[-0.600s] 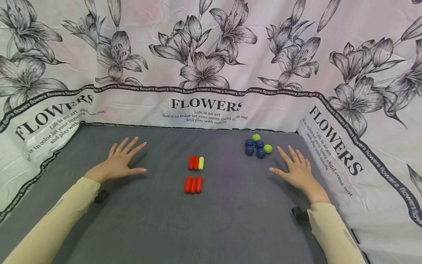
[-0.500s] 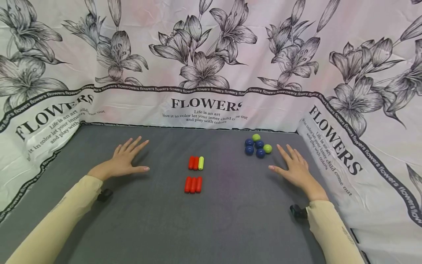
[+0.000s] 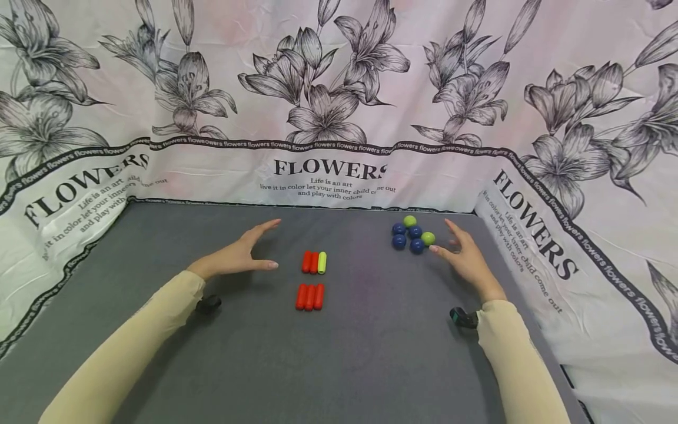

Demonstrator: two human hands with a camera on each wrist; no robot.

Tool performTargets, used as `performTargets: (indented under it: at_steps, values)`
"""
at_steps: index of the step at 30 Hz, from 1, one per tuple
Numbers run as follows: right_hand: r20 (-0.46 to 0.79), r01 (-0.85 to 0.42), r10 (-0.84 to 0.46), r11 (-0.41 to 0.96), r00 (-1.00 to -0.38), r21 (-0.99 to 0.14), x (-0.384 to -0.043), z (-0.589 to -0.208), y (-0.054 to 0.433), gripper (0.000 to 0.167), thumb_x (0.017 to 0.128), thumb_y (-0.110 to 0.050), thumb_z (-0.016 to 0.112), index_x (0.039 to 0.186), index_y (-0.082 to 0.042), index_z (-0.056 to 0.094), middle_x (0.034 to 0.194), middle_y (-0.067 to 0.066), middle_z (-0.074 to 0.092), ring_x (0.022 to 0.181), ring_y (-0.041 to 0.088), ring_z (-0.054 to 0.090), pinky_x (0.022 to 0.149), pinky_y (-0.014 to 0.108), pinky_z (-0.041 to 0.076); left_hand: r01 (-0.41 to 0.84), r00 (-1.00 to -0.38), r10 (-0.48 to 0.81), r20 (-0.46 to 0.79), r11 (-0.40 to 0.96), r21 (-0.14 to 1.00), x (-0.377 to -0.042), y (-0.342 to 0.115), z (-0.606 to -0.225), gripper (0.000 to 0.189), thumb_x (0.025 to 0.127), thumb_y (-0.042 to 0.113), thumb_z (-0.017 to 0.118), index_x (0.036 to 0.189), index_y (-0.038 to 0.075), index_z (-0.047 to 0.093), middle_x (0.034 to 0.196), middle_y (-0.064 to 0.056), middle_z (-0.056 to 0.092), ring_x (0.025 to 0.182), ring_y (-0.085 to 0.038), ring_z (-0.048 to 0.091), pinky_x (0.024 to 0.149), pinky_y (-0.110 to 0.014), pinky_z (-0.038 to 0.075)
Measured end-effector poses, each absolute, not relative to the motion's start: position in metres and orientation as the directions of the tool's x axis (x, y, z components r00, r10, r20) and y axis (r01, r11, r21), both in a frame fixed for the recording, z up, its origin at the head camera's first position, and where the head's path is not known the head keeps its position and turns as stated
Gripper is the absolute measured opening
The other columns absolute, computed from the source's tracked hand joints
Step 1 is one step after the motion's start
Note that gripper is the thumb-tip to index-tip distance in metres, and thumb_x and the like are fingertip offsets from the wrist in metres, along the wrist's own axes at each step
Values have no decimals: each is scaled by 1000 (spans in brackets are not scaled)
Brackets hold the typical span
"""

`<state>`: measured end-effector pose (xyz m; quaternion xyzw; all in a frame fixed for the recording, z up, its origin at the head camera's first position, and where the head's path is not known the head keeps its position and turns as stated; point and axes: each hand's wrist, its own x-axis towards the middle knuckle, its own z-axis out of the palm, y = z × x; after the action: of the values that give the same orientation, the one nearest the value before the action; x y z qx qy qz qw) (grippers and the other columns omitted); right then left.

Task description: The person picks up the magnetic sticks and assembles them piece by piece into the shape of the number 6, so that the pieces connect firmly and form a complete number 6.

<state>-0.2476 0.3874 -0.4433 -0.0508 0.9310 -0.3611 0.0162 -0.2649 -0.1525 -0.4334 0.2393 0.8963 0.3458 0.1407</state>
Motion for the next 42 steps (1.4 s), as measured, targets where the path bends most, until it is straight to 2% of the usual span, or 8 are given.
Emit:
performTargets:
  at_steps: [4,7,10,12,17,27,36,42]
  values:
    - [44,-63,-44,698,-998,-714,-258,-449,387,79,97,-46,60,160,-23,17,155,28,34,128,44,50,94,50,51,349,-834,549,-63,612,709,-272,-131,-436,100,79,60,76,156,44,13,165,2,18,154,-29,16,119,-66,24]
    - [62,-51,-8,677,-998,-735,-264,-454,388,73,97,-45,60,156,-15,29,148,26,44,114,17,61,82,25,55,341,-829,557,-49,574,744,-276,-117,-439,96,79,58,77,154,44,19,163,4,23,153,-27,21,119,-63,25]
    - [39,-21,14,629,-999,-777,-267,-458,388,69,97,-46,59,153,-12,37,145,24,48,100,-9,54,74,12,51,332,-821,570,-41,534,778,-280,-104,-443,92,81,52,77,155,35,25,161,3,27,151,-26,25,120,-59,27]
    - [8,9,26,591,-1000,-806,-267,-459,388,69,97,-48,58,152,-12,38,146,23,47,95,-17,49,76,11,49,332,-812,582,-42,520,787,-281,-95,-446,90,82,48,78,155,29,28,160,2,29,150,-26,28,121,-55,28]
    - [-48,58,32,543,-998,-838,-269,-460,387,70,97,-52,56,153,-13,38,152,22,42,100,-15,46,86,15,45,347,-806,589,-63,555,756,-280,-77,-455,81,83,43,78,150,23,38,156,-1,36,147,-23,32,122,-49,29]
    - [-127,106,3,565,-992,-818,-273,-458,382,65,97,-50,57,150,-14,44,146,10,50,104,-12,46,98,28,39,376,-837,544,-60,651,659,-276,-55,-463,68,82,43,78,139,16,53,150,-8,43,139,-31,34,116,-49,34]
    - [-148,131,15,561,-989,-818,-276,-459,377,68,95,-51,60,148,-12,45,150,18,47,129,17,44,115,48,34,412,-849,528,-25,691,594,-270,-50,-465,65,79,44,81,134,16,59,149,-11,44,132,-35,38,111,-51,36]
    - [-138,142,51,573,-989,-807,-277,-462,376,69,93,-52,63,145,-10,49,139,9,55,111,2,47,106,39,37,426,-856,517,0,706,566,-269,-47,-467,63,80,43,81,132,15,60,147,-11,45,130,-36,40,111,-52,35]
